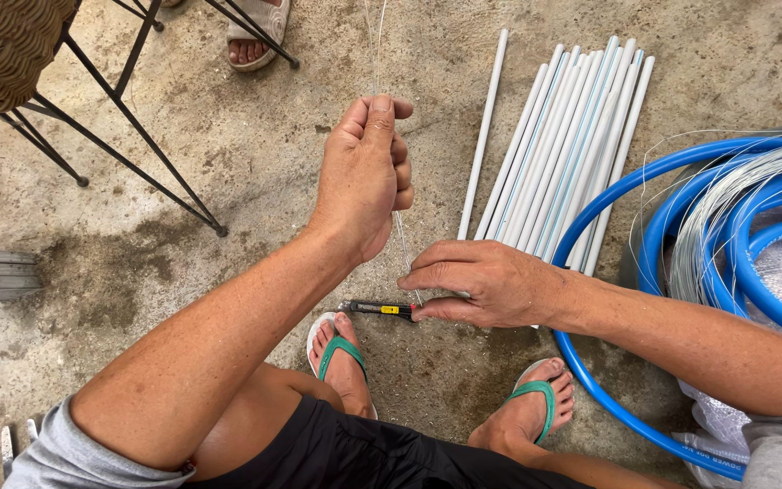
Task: The person cuts a thin wire, threads it through a white PVC pipe, and then uses a utility knife to deburr the pipe's edge. The person is sitting on the floor during the task.
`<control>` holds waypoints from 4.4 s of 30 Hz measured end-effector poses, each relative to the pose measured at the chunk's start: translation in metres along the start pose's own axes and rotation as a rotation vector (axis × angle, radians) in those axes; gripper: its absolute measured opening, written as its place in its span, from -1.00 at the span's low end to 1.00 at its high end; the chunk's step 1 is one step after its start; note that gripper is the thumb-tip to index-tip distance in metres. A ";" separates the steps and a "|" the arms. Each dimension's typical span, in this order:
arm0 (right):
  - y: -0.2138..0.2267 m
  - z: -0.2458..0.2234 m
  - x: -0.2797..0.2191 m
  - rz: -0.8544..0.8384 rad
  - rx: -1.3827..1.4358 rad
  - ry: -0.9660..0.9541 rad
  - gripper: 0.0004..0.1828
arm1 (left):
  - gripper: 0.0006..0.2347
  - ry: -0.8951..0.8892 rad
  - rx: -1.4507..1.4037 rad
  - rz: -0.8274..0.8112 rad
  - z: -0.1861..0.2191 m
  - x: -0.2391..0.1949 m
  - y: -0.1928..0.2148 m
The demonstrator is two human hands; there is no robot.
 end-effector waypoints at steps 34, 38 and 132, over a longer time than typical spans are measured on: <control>0.000 0.000 -0.001 0.038 -0.036 0.030 -0.58 | -0.75 0.008 -0.059 -0.038 -0.006 -0.005 -0.008; 0.010 0.001 -0.003 0.028 0.052 0.012 -0.48 | -0.77 -0.052 -0.004 -0.048 -0.005 -0.007 -0.014; 0.091 0.024 -0.033 0.618 0.495 -0.251 -0.75 | -0.76 -0.162 0.304 -0.476 -0.007 -0.008 -0.035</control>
Point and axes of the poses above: each hand's wrist, its own x-axis towards the middle knuckle, its own y-axis out of the back of the hand, z = x × y, the point moved 2 cm from there along x, towards the middle knuckle, and after that the axes turned 8 degrees about x, right-handed, at the moved point
